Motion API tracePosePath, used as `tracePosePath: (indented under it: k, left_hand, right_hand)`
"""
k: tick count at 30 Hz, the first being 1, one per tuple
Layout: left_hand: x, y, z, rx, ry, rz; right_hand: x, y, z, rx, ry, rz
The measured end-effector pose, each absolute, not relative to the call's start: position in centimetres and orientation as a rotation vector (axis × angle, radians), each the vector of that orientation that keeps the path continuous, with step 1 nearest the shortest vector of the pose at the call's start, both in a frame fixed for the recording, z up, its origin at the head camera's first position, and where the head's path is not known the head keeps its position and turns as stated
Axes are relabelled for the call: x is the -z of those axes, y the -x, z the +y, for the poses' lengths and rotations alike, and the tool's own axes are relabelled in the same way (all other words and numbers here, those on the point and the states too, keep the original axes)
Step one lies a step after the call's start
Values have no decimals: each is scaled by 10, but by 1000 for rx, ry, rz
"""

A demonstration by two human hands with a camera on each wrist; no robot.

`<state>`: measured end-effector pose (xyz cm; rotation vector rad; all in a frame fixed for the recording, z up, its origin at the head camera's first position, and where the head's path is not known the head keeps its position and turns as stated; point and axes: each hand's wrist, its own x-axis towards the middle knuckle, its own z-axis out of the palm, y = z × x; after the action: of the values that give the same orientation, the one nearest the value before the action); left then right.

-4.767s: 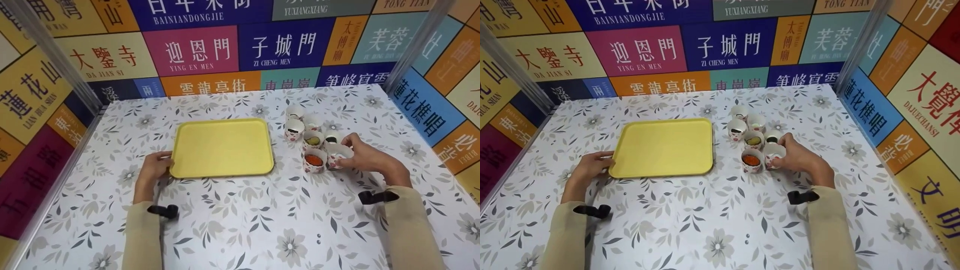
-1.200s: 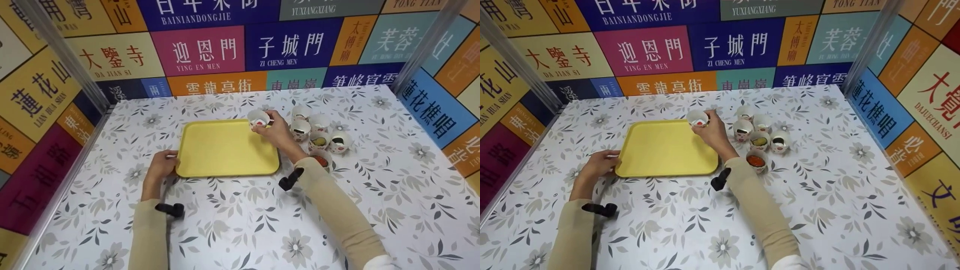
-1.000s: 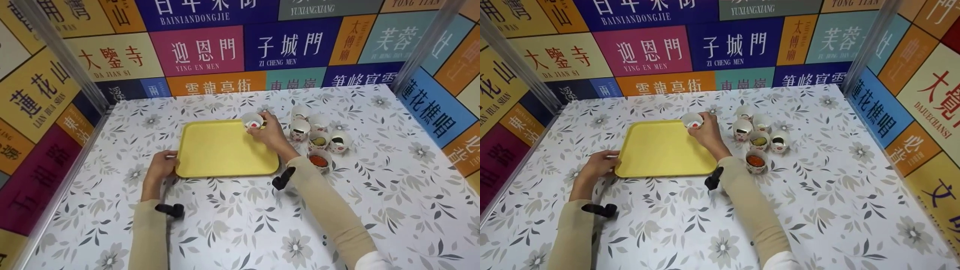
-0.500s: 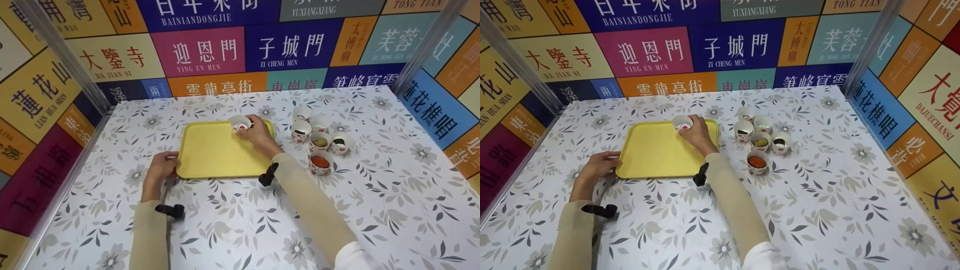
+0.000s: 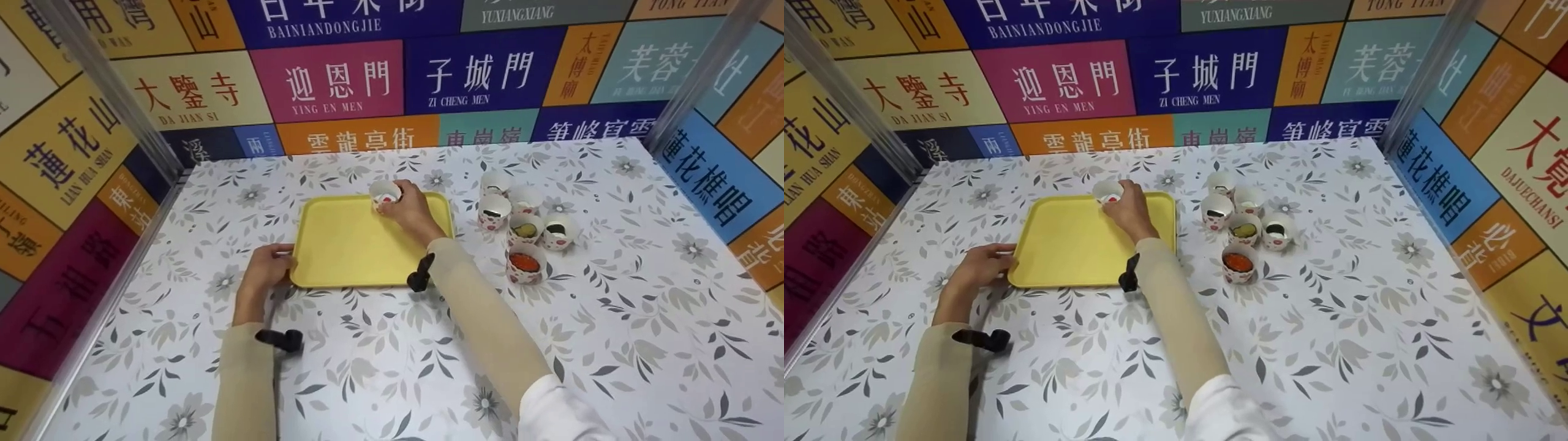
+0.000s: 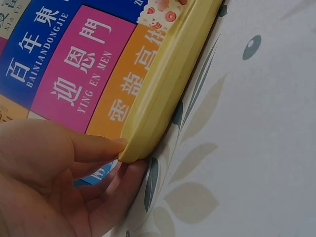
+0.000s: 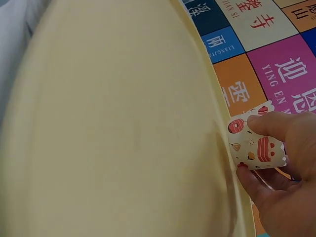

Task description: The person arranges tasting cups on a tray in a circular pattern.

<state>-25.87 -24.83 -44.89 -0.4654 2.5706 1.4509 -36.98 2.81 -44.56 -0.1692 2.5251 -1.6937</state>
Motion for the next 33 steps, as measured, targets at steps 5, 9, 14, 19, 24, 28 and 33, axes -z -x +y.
tracePosePath:
  k: [5, 9, 14, 19, 24, 28, 33]
  left_hand:
    - [449, 258, -250, -1460, 435, 2586]
    - [448, 258, -249, -1494, 419, 2587]
    - [447, 261, -244, -1480, 401, 2607]
    - [447, 263, -242, -1416, 412, 2619]
    - [448, 260, -244, -1441, 429, 2596]
    - [448, 258, -246, -1447, 441, 2593]
    - [447, 259, -246, -1415, 463, 2572]
  right_hand:
    - [447, 371, 20, 1689, 195, 2540]
    - [449, 372, 14, 1689, 188, 2501]
    - [446, 374, 13, 1683, 159, 2505]
    - [446, 373, 14, 1676, 166, 2472]
    - [449, 370, 11, 1685, 186, 2456]
    - [448, 368, 10, 1727, 205, 2436]
    - [441, 369, 14, 1711, 207, 2499]
